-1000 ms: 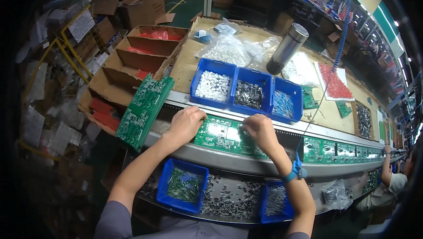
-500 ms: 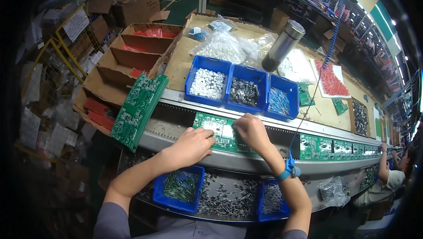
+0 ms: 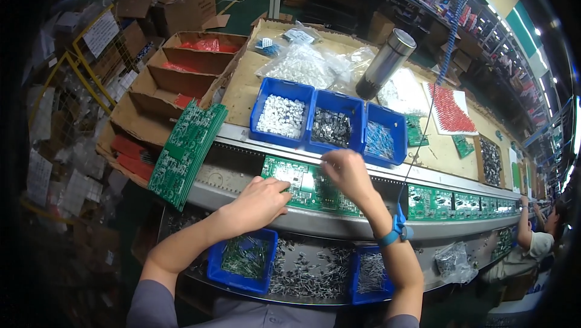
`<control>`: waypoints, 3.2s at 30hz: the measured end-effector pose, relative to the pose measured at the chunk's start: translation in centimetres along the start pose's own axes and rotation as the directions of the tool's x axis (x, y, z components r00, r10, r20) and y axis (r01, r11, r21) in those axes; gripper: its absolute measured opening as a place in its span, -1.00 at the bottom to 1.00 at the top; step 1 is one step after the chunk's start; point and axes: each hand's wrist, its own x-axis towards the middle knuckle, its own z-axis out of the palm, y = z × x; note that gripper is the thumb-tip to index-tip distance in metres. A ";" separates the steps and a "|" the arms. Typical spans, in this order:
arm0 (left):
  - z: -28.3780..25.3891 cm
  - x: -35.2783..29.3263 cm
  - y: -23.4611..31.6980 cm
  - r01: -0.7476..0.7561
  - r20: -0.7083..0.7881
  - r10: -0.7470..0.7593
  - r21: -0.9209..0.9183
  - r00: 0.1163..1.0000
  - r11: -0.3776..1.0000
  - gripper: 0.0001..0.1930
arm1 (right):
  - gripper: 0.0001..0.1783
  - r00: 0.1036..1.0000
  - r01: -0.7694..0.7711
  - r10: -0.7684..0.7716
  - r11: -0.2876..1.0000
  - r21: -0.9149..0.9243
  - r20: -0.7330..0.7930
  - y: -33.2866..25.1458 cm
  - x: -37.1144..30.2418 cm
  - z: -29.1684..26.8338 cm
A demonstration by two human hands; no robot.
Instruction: The person assembles circuit boards on an assembly line by picking electronic components from bins and inserting them into the boards by hand.
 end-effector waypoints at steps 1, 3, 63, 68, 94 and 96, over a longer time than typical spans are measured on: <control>0.0 0.0 0.1 -0.001 -0.002 0.001 -0.001 1.000 1.000 -0.81 | -0.92 0.998 0.043 -0.047 0.997 -0.070 -0.050 0.3 0.8 -0.4; 0.1 0.0 0.1 0.000 -0.010 0.000 0.018 1.000 1.000 -0.82 | -0.94 0.983 0.053 -0.088 0.976 -0.210 -0.160 1.2 2.5 -0.7; -0.8 1.3 -5.7 0.162 -0.411 -0.246 -0.228 0.878 0.960 -0.90 | -0.90 0.969 0.079 -0.073 0.997 0.015 -0.236 0.6 0.4 -0.7; -0.9 1.3 -5.8 0.167 -0.401 -0.253 -0.238 0.880 0.957 -0.91 | -0.93 0.993 0.015 0.007 0.983 0.184 -0.119 -0.6 -2.4 -0.7; 0.5 1.7 -6.1 0.101 -0.395 -0.214 -0.287 0.893 0.953 -0.94 | -0.86 0.941 -0.336 0.304 0.793 0.508 0.149 0.1 -5.4 1.2; 0.4 1.7 -5.9 0.113 -0.391 -0.224 -0.287 0.893 0.951 -0.95 | -0.86 0.941 -0.334 0.309 0.792 0.511 0.137 0.1 -5.2 1.1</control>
